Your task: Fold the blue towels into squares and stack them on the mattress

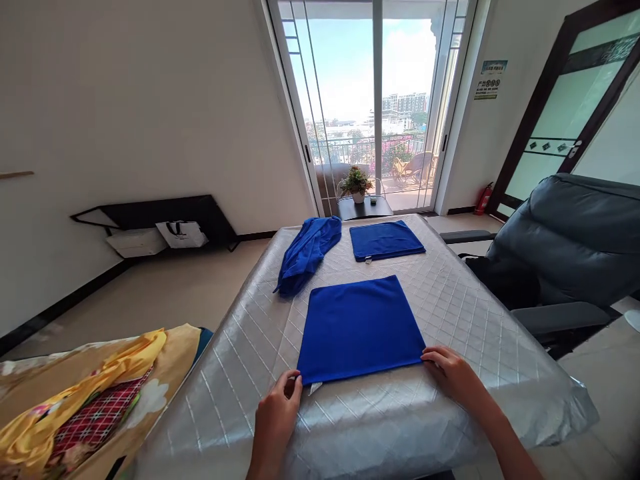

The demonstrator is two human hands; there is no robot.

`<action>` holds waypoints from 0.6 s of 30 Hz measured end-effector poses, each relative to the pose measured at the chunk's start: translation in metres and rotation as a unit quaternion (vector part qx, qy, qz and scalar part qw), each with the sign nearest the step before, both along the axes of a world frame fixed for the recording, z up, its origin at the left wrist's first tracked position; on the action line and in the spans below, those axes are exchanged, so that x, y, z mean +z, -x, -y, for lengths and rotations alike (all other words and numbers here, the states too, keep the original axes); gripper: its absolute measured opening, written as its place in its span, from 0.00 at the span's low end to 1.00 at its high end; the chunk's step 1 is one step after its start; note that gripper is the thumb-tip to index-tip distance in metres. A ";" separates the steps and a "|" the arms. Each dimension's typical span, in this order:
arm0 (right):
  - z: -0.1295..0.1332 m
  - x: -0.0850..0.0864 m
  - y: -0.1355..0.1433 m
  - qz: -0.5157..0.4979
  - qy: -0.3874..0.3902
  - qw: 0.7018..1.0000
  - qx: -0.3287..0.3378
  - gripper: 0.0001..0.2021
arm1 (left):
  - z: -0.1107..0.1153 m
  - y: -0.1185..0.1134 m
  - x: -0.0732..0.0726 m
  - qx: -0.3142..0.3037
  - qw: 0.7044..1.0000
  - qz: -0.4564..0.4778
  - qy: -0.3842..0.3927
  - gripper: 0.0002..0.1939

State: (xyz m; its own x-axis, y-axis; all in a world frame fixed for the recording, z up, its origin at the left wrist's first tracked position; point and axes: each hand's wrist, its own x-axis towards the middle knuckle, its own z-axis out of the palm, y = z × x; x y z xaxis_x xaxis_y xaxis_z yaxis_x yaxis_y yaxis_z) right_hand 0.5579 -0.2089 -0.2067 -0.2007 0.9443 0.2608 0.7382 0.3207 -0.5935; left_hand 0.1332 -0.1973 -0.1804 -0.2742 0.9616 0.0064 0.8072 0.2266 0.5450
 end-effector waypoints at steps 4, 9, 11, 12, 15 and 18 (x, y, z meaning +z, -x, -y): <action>0.003 -0.003 0.000 0.025 -0.016 1.000 -0.002 0.15 | 0.008 0.001 -0.015 -0.014 0.999 -0.034 -0.037 0.16; 0.001 0.015 0.004 0.085 -0.018 0.996 -0.008 0.17 | 0.003 0.003 -0.020 -0.041 0.986 -0.096 -0.128 0.17; -0.006 0.026 0.010 0.111 -0.010 0.994 -0.011 0.19 | -0.006 -0.012 -0.012 -0.063 0.976 -0.115 -0.173 0.17; -0.011 0.030 0.014 0.119 -0.009 0.993 -0.016 0.21 | -0.011 -0.026 -0.007 -0.085 0.971 -0.114 -0.190 0.16; -0.031 0.031 0.035 0.137 -0.018 0.989 -0.051 0.24 | -0.030 -0.090 0.005 -0.204 0.951 -0.087 -0.216 0.15; -0.044 0.015 0.056 0.184 0.007 0.979 -0.084 0.28 | -0.048 -0.157 0.005 -0.318 0.919 -0.109 -0.205 0.17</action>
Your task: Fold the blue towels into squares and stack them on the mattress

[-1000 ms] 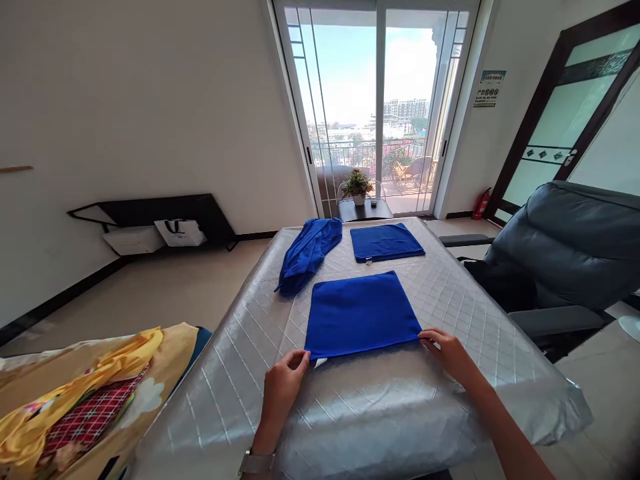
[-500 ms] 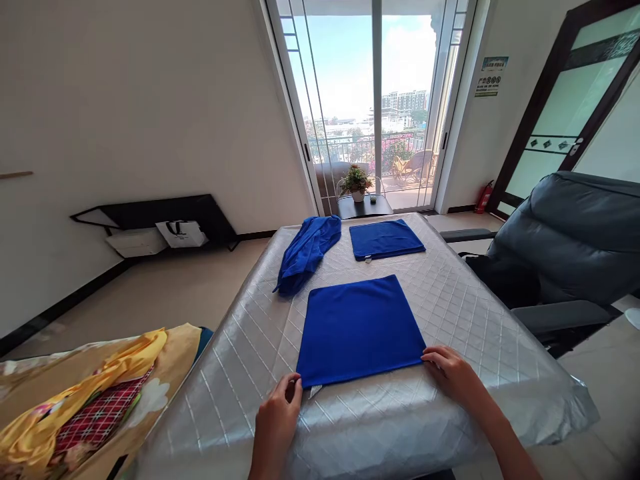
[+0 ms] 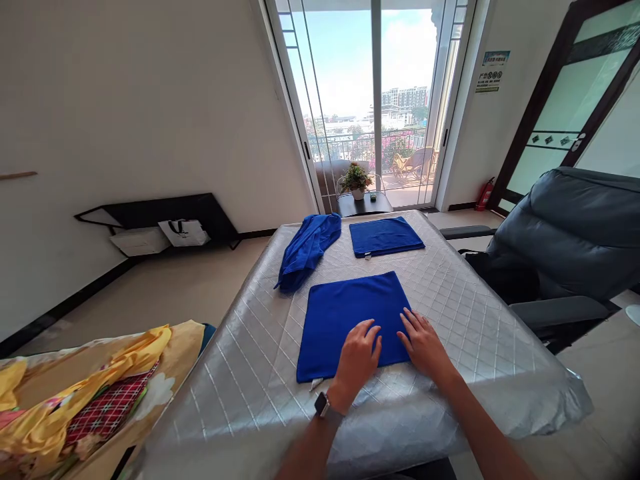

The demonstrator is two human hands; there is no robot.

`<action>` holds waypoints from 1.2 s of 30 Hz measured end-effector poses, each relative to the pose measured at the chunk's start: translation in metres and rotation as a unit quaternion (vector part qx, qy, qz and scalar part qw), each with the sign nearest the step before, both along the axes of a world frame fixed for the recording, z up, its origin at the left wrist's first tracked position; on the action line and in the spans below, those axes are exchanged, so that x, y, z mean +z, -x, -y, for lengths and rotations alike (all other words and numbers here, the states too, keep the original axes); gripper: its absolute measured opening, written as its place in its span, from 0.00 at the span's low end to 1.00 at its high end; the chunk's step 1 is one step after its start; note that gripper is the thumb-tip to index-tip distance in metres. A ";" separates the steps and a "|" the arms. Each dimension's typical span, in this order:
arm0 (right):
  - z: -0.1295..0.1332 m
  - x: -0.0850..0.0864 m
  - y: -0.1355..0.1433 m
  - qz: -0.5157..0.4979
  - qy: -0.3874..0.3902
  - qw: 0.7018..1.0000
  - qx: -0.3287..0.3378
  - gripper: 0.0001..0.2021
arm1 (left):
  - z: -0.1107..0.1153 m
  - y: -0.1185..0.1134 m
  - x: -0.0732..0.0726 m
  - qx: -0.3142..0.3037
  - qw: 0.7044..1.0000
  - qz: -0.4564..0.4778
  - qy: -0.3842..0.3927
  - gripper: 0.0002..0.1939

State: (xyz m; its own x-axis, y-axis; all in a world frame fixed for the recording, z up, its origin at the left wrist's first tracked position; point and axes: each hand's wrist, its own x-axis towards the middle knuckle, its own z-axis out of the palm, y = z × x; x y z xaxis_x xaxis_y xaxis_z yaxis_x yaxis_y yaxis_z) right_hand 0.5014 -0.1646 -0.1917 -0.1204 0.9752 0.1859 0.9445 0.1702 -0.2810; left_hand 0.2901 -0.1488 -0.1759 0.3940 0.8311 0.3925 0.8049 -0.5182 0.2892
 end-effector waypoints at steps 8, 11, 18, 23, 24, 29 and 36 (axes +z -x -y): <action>0.001 -0.030 0.011 0.053 0.079 0.995 -0.024 0.34 | -0.017 -0.001 -0.038 -0.018 0.990 -0.136 0.022 0.33; 0.001 -0.029 0.009 0.045 0.080 0.995 -0.024 0.34 | -0.005 0.048 -0.050 0.068 0.984 -0.153 0.056 0.36; 0.001 -0.027 0.011 0.044 0.084 0.995 -0.028 0.35 | 0.037 0.131 -0.073 0.227 0.961 -0.133 0.082 0.43; 0.004 -0.026 0.011 0.063 0.094 0.993 -0.025 0.34 | 0.046 0.135 -0.079 0.234 0.962 -0.118 0.076 0.45; 0.005 -0.026 0.010 0.065 0.099 0.993 -0.022 0.35 | 0.048 0.137 -0.080 0.233 0.963 -0.116 0.072 0.45; -0.009 -0.013 0.000 0.059 0.122 0.991 -0.002 0.36 | 0.043 0.138 -0.071 0.239 0.961 -0.122 0.061 0.43; -0.082 0.007 0.016 0.060 0.110 0.992 -0.013 0.35 | -0.030 0.029 -0.014 0.033 0.994 -0.102 0.033 0.33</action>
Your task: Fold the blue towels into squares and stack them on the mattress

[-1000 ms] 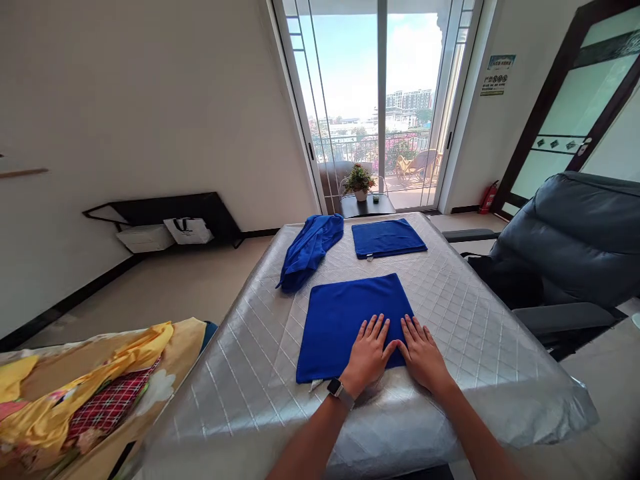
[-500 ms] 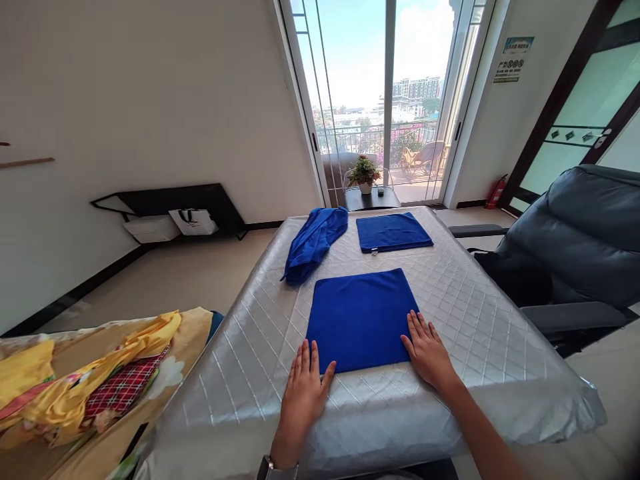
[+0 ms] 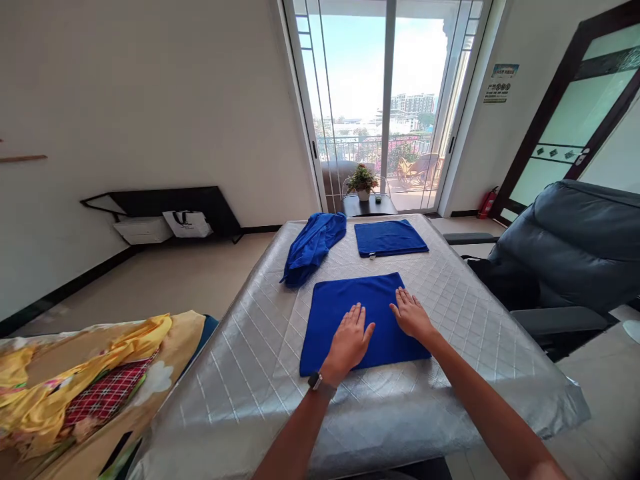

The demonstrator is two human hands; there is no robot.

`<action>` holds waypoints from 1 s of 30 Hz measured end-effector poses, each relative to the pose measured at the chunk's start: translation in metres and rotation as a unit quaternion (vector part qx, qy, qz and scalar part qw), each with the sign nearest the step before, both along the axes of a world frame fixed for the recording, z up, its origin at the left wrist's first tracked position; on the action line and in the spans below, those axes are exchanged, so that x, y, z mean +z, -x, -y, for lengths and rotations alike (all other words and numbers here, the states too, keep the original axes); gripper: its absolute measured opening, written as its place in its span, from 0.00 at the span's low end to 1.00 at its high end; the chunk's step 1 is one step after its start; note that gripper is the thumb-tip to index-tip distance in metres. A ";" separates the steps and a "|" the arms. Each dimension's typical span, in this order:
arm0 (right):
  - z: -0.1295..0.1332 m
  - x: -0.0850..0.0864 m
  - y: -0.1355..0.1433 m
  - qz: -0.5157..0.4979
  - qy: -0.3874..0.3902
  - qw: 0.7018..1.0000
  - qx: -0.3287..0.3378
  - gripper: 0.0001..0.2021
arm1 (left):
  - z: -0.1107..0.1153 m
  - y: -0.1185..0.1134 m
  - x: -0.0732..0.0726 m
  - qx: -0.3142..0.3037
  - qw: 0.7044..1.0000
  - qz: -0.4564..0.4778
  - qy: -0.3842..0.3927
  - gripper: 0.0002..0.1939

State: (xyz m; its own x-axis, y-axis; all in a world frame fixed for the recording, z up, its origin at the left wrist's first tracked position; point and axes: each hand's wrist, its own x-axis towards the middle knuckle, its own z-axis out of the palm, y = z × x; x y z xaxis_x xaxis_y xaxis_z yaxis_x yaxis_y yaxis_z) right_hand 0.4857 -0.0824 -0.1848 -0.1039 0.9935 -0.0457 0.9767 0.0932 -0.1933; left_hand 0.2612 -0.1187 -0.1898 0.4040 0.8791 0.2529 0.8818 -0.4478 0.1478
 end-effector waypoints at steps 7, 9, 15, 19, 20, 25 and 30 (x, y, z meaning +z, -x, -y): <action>-0.017 -0.032 0.001 0.004 -0.024 1.000 -0.020 0.34 | -0.030 -0.057 -0.019 -0.015 1.000 0.000 0.006 0.31; -0.015 -0.034 -0.001 -0.002 -0.026 0.999 -0.020 0.34 | -0.028 -0.037 -0.026 0.006 1.000 -0.004 0.000 0.32; -0.015 -0.028 0.001 -0.015 -0.017 0.999 -0.023 0.35 | -0.018 0.068 -0.041 0.155 0.987 -0.033 0.010 0.40; -0.015 -0.027 0.003 -0.015 0.004 0.999 -0.028 0.35 | -0.002 0.111 -0.053 0.205 0.978 -0.025 0.013 0.43; -0.015 -0.026 0.002 -0.013 0.012 0.999 -0.028 0.35 | 0.003 0.115 -0.056 0.206 0.978 -0.024 0.013 0.43; -0.033 -0.010 -0.002 -0.004 0.035 0.999 0.001 0.35 | 0.010 0.119 -0.053 0.191 0.981 -0.028 0.016 0.41; -0.074 0.003 -0.001 -0.010 0.000 1.000 0.023 0.34 | -0.013 0.094 -0.030 0.171 0.985 -0.021 -0.006 0.41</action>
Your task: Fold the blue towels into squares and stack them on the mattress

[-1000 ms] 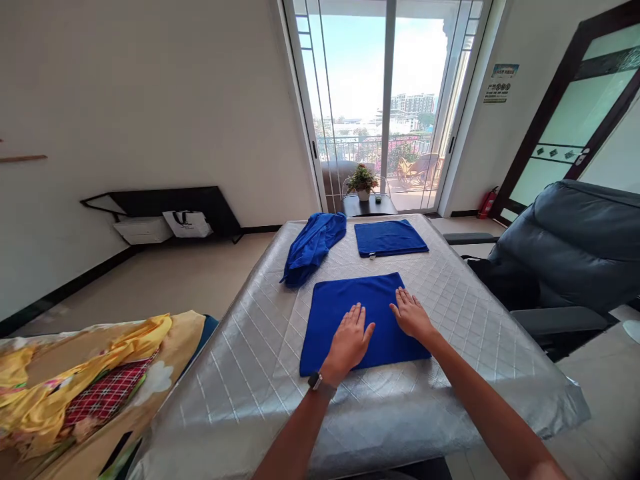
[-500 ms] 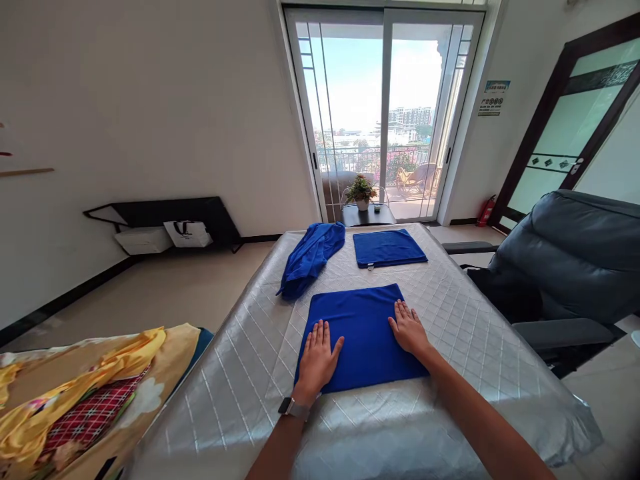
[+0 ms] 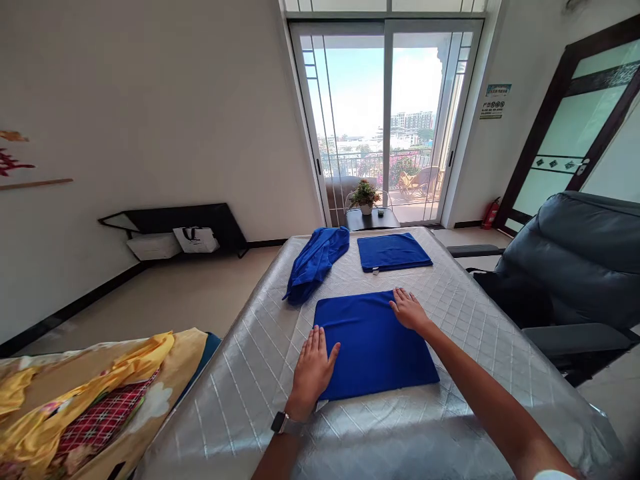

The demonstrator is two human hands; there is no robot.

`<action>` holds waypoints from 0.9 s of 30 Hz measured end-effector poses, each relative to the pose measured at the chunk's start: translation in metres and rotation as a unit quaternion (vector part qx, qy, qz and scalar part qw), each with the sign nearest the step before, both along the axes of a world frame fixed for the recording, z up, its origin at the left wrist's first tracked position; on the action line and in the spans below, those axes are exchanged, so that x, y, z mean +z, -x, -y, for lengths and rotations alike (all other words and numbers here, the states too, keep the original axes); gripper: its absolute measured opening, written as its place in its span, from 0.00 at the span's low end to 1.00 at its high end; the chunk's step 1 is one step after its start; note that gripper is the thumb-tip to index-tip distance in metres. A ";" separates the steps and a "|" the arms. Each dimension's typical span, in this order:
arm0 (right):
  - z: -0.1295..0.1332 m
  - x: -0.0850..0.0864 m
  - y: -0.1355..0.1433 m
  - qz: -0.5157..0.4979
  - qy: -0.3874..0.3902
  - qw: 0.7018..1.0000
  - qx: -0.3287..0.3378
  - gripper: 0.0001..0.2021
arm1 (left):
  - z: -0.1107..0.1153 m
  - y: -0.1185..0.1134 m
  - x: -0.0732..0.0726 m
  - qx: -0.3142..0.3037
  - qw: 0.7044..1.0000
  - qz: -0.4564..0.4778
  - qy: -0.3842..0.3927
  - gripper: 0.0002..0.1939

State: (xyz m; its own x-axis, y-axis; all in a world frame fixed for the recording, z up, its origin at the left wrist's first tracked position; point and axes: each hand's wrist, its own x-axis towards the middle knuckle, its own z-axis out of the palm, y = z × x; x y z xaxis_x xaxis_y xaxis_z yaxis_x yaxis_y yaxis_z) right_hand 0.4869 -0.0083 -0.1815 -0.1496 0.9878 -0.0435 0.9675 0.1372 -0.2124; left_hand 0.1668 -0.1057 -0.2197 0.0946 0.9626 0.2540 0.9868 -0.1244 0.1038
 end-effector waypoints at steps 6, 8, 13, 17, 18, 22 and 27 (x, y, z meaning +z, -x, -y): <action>-0.019 -0.022 0.007 0.000 -0.016 0.999 -0.030 0.33 | -0.050 -0.101 0.022 -0.171 0.985 0.009 0.013 0.35; -0.019 -0.030 0.005 0.002 -0.028 0.999 -0.026 0.32 | -0.067 -0.138 0.024 -0.205 0.978 0.014 0.025 0.34; -0.022 -0.039 0.000 0.008 -0.040 0.999 -0.017 0.31 | -0.098 -0.180 0.018 -0.205 0.978 0.029 0.028 0.31; -0.024 -0.037 0.002 -0.001 -0.039 0.999 -0.034 0.32 | -0.108 -0.137 0.015 -0.144 0.988 0.033 0.034 0.35; -0.025 -0.036 0.003 -0.003 -0.038 0.999 -0.037 0.33 | -0.109 -0.118 0.015 -0.125 0.991 0.033 0.034 0.37; -0.025 -0.034 0.004 -0.011 -0.029 0.999 -0.040 0.33 | -0.116 -0.037 0.014 -0.038 0.998 0.023 0.040 0.38; -0.025 -0.029 0.003 -0.016 -0.018 0.999 -0.035 0.33 | -0.121 0.015 0.006 0.024 0.998 0.001 0.052 0.39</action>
State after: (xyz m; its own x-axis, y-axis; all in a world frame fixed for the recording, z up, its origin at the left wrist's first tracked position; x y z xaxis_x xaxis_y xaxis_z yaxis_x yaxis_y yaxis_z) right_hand 0.4839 0.0171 -0.2110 -0.0799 0.9968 -0.0044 0.9681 0.0766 -0.2387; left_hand 0.1515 0.0152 -0.2139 0.0465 0.9872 0.1529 0.9912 -0.0646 0.1157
